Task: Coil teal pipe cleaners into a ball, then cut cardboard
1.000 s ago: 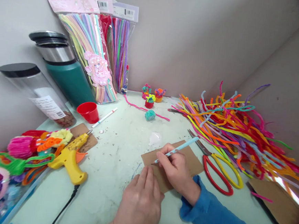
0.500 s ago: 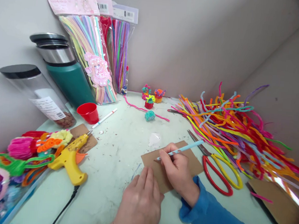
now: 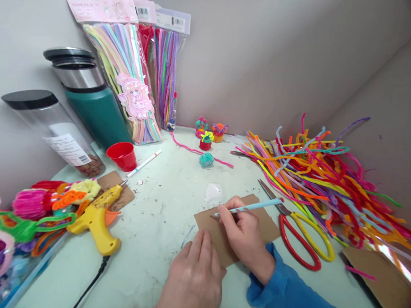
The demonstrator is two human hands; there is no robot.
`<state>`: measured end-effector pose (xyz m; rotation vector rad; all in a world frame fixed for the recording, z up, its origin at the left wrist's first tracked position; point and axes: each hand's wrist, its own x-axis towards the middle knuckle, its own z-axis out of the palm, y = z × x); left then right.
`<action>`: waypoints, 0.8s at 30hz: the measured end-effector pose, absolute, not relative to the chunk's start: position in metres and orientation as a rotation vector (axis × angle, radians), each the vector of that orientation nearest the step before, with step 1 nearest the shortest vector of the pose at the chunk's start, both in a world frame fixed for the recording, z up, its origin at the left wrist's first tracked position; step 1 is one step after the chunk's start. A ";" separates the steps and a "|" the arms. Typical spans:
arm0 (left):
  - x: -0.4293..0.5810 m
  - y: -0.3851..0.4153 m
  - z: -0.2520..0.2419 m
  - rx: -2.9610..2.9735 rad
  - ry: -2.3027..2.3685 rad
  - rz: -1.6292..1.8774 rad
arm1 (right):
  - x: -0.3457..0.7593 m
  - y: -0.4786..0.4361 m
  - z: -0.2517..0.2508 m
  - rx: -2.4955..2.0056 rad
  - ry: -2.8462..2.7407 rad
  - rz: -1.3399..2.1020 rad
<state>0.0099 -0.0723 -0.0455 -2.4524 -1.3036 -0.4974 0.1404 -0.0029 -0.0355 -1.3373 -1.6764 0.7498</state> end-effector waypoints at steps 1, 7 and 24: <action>0.010 -0.072 -0.046 -2.452 -1.306 -0.495 | 0.140 -0.003 -0.036 -1.335 -1.680 0.750; 0.011 -0.072 -0.043 -2.433 -1.298 -0.516 | 0.141 -0.001 -0.037 -1.322 -1.741 0.718; 0.011 -0.073 -0.045 -2.443 -1.285 -0.490 | 0.138 -0.002 -0.033 -1.271 -1.765 0.847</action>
